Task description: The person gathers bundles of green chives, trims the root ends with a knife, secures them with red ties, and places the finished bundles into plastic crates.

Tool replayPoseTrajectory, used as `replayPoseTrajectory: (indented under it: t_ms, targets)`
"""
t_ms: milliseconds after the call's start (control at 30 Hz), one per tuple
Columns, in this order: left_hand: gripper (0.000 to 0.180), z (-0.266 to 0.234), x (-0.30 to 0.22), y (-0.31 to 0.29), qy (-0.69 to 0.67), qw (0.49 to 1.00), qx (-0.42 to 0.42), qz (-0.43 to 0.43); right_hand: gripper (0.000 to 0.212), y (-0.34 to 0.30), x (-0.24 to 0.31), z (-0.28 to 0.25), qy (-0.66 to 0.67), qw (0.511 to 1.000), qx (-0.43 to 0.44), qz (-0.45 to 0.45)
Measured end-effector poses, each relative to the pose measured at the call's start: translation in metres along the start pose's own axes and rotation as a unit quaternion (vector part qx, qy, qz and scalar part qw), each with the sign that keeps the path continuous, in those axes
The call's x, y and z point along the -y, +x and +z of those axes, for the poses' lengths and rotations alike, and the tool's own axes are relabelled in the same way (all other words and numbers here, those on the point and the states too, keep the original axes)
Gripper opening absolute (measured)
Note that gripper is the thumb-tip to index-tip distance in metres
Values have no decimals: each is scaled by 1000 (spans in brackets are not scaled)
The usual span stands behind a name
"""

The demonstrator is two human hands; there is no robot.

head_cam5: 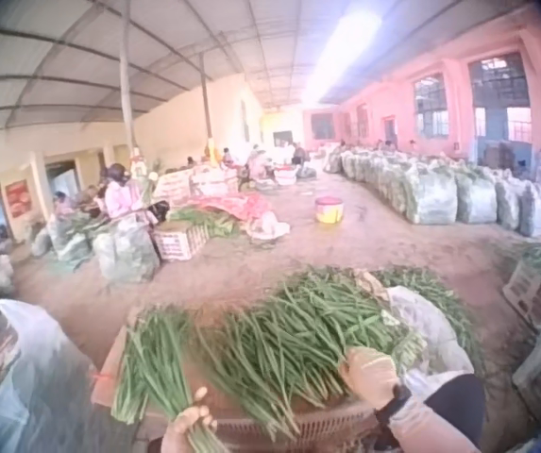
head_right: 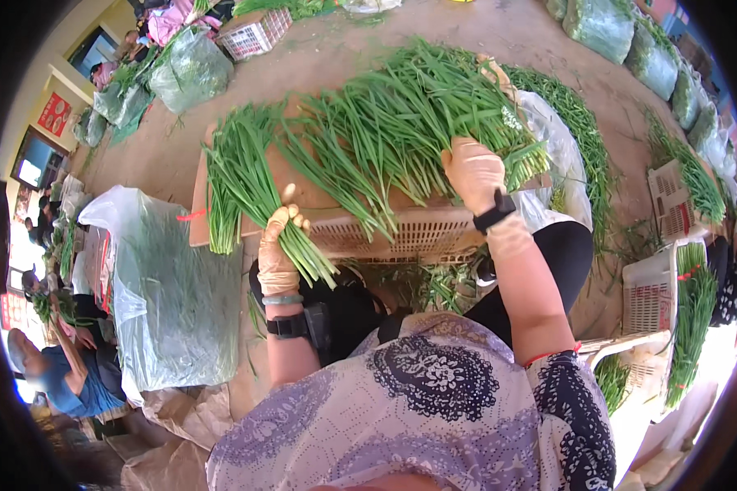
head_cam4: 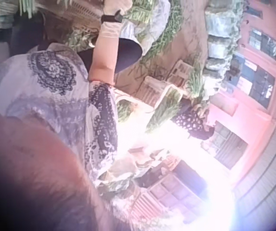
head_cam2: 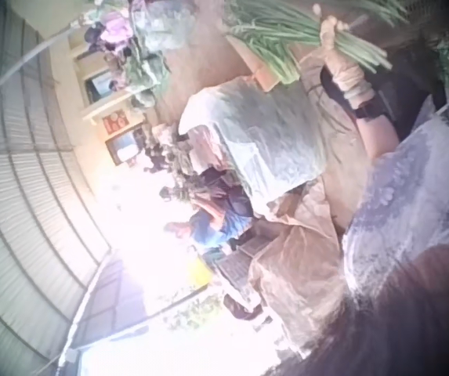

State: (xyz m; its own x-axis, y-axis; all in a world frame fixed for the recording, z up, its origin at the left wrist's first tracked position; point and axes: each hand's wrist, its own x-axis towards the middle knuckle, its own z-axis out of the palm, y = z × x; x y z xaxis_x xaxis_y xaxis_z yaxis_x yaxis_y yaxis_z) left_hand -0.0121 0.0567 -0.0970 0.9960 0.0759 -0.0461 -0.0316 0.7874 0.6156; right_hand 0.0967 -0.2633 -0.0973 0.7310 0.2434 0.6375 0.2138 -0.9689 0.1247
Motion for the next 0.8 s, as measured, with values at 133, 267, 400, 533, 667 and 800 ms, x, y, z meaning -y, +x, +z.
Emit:
replayPoseTrajectory:
  t_ms: [133,267,400,533,667,800]
  targets:
    - [53,-13,-2,1,34,999,11,11,29,-12,46,-53,-19,997,-4,-72]
    - [62,3,2,-2,60,998,-6,4,32,-18,97,-45,281,955,94,11]
    - [62,15,3,-4,90,996,3,21,33,-29,85,31,182,967,156,-82]
    - [45,-11,4,-8,36,998,39,33,21,22,64,-55,558,742,304,213]
    - [41,7,27,6,5,999,-11,-41,23,26,60,-46,377,917,96,89]
    - [36,16,47,9,-87,994,24,-68,17,-24,117,-77,272,942,154,-124]
